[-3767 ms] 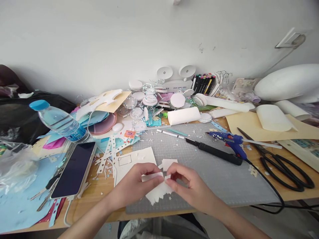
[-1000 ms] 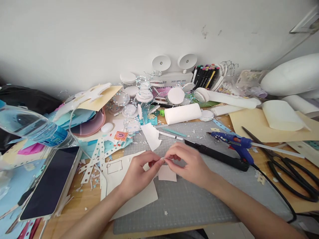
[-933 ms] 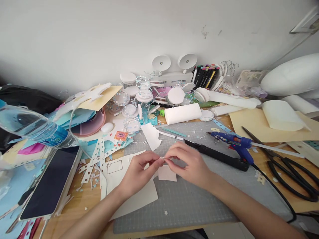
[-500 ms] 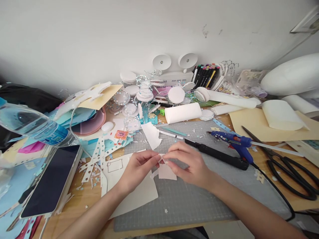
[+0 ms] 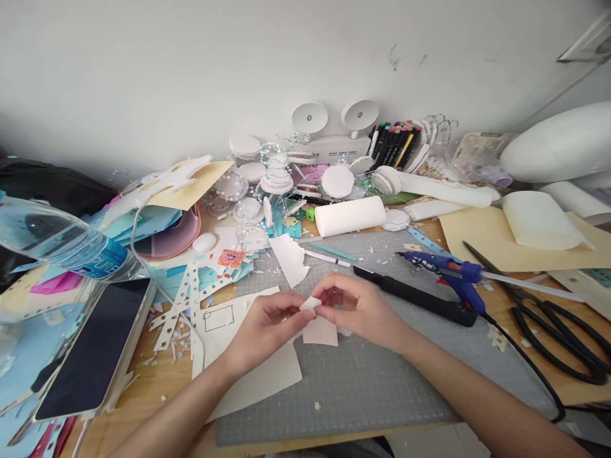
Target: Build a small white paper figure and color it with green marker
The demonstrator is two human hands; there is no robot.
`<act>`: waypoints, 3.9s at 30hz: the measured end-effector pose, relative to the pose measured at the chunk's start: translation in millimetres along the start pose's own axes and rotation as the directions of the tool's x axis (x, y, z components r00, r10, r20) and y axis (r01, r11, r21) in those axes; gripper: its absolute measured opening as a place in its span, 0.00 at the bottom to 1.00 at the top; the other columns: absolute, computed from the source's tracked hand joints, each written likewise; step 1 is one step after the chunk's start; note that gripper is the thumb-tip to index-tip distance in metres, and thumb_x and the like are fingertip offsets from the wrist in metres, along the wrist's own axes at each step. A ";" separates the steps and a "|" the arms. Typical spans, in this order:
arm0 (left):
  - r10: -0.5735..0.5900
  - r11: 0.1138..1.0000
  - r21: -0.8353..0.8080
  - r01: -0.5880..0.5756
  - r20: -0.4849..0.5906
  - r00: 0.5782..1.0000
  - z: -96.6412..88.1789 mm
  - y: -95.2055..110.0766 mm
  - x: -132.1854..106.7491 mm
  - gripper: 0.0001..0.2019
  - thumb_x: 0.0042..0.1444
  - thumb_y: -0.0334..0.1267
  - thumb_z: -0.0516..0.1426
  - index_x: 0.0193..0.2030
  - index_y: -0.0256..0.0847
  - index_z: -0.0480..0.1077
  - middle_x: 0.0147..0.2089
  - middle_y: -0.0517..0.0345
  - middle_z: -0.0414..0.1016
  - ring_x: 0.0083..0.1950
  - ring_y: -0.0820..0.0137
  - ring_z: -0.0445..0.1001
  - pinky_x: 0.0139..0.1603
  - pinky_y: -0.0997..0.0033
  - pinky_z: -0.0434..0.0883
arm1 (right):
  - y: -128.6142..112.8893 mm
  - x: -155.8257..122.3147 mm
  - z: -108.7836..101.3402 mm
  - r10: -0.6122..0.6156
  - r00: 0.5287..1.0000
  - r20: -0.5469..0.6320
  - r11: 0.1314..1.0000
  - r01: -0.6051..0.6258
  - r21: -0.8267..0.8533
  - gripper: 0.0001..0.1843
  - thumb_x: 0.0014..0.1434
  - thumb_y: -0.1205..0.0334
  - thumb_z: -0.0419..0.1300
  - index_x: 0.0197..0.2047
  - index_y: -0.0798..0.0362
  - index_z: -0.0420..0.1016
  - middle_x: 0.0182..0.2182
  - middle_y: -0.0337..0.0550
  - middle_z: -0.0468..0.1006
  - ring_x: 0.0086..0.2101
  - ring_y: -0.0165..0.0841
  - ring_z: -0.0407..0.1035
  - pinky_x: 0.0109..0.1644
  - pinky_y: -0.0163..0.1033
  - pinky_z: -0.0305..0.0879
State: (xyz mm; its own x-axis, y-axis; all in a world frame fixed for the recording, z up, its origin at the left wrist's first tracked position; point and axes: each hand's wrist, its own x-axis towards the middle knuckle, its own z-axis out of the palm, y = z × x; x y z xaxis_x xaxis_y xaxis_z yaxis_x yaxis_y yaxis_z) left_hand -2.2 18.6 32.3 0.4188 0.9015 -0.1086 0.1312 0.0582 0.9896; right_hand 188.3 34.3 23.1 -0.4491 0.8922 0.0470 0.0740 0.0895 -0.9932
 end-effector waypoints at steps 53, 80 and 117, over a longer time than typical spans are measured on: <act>0.516 0.658 0.501 -0.562 0.244 0.821 -10.1 2.1 -10.1 0.06 0.55 0.26 0.58 0.36 0.41 0.69 0.44 0.53 0.73 0.49 0.64 0.68 0.53 0.59 0.63 | 5.5 8.0 -28.8 0.297 0.954 0.044 0.952 -0.299 0.069 0.18 0.50 0.49 0.67 0.31 0.55 0.69 0.22 0.35 0.73 0.23 0.26 0.66 0.28 0.33 0.61; 0.129 0.591 0.729 -0.345 0.337 0.933 -18.8 3.9 -3.9 0.08 0.54 0.43 0.59 0.34 0.41 0.71 0.33 0.58 0.72 0.36 0.67 0.68 0.42 0.65 0.60 | 2.3 4.6 -24.9 0.269 0.933 0.237 0.963 -0.258 -0.076 0.13 0.53 0.53 0.63 0.31 0.55 0.70 0.34 0.43 0.76 0.32 0.30 0.68 0.38 0.37 0.65; 0.359 0.864 0.388 -0.322 -0.025 0.933 -15.7 1.0 -7.2 0.07 0.59 0.35 0.55 0.45 0.43 0.68 0.57 0.50 0.66 0.58 0.60 0.62 0.60 0.58 0.58 | 3.8 4.1 -22.6 0.242 0.970 -0.017 0.969 -0.241 0.054 0.12 0.54 0.56 0.64 0.31 0.55 0.67 0.27 0.39 0.74 0.25 0.26 0.64 0.29 0.33 0.60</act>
State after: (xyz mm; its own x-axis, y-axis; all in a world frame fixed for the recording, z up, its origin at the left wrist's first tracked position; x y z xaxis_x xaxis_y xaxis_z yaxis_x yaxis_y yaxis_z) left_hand -19.2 18.9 35.5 0.4153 0.8729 0.2560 0.3272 -0.4059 0.8533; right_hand 206.8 48.2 21.9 -0.4028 0.8947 -0.1931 0.1315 -0.1522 -0.9796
